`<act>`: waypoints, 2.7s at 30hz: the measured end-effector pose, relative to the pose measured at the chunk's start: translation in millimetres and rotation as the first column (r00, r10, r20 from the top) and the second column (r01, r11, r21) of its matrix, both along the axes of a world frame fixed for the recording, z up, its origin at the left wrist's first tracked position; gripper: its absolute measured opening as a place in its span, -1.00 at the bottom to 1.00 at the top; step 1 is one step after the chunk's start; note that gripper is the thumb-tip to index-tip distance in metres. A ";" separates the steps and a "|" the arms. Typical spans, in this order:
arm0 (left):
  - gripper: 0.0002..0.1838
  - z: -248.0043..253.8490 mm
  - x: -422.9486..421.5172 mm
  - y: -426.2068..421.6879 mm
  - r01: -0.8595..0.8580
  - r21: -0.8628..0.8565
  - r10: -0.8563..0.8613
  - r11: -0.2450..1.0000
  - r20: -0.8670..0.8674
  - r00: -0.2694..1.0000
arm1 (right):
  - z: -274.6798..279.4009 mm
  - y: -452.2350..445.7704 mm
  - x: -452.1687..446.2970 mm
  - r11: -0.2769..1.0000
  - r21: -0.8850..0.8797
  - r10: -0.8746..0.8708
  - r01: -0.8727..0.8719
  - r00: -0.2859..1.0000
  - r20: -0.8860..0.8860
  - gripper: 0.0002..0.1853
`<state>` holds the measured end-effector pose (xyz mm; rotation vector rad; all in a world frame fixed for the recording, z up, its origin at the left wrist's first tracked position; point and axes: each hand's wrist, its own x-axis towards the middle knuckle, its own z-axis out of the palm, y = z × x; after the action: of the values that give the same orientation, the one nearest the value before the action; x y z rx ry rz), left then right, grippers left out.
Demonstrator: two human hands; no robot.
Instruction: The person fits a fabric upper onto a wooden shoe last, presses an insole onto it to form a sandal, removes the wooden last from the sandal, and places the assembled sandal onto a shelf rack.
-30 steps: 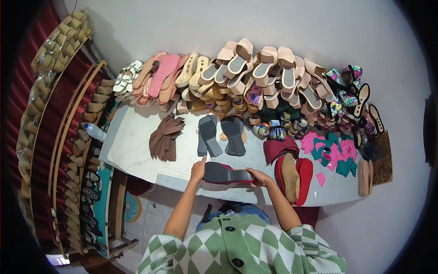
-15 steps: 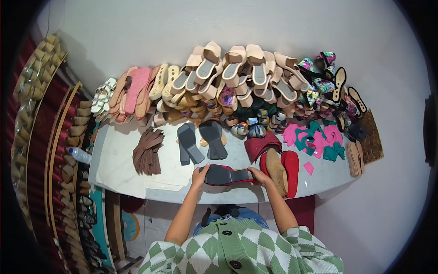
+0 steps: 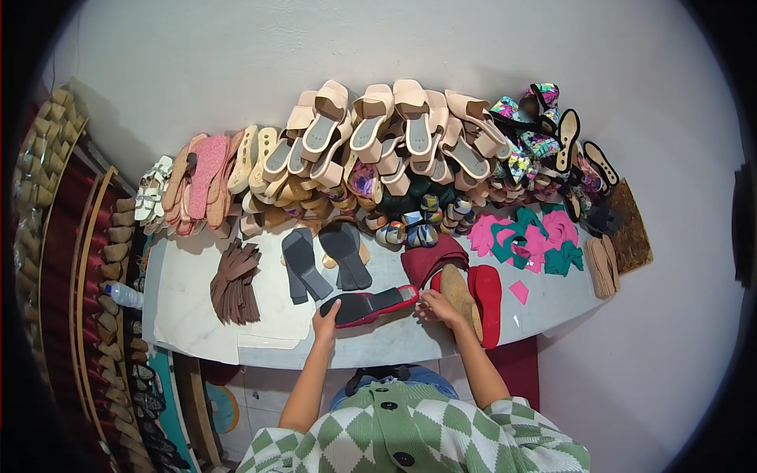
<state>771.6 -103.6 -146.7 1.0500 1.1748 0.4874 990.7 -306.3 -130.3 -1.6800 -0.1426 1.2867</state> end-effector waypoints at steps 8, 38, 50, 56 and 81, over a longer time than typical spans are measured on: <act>-0.64 12.0 10.8 -10.6 -0.066 0.144 0.057 0.987 0.062 0.996 | 16.1 27.0 18.5 0.966 -0.104 0.242 -0.234 0.968 0.069 -0.48; -0.64 19.8 31.1 20.5 -0.077 0.297 0.090 0.952 -0.031 0.995 | 29.0 146.5 78.3 0.957 0.016 0.060 -0.289 0.252 0.966 -0.35; -0.60 13.6 33.1 36.2 0.049 0.343 -0.046 0.938 -0.017 0.999 | 6.9 37.0 54.0 0.838 0.538 0.177 -0.089 0.978 -0.114 -0.66; -0.59 16.1 32.5 37.4 0.077 0.354 -0.075 0.932 -0.021 0.997 | -0.4 35.3 37.8 0.820 0.564 -0.082 -0.096 0.956 0.282 -0.56; -0.55 8.8 33.8 44.6 0.138 0.410 -0.108 0.902 -0.096 0.989 | 38.4 30.6 14.5 0.822 0.288 0.102 -0.490 0.625 0.774 -0.39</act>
<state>805.3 -59.0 -138.0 1.5121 1.0815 0.6210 1005.2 -275.8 -91.8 -1.6623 -1.2021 0.6184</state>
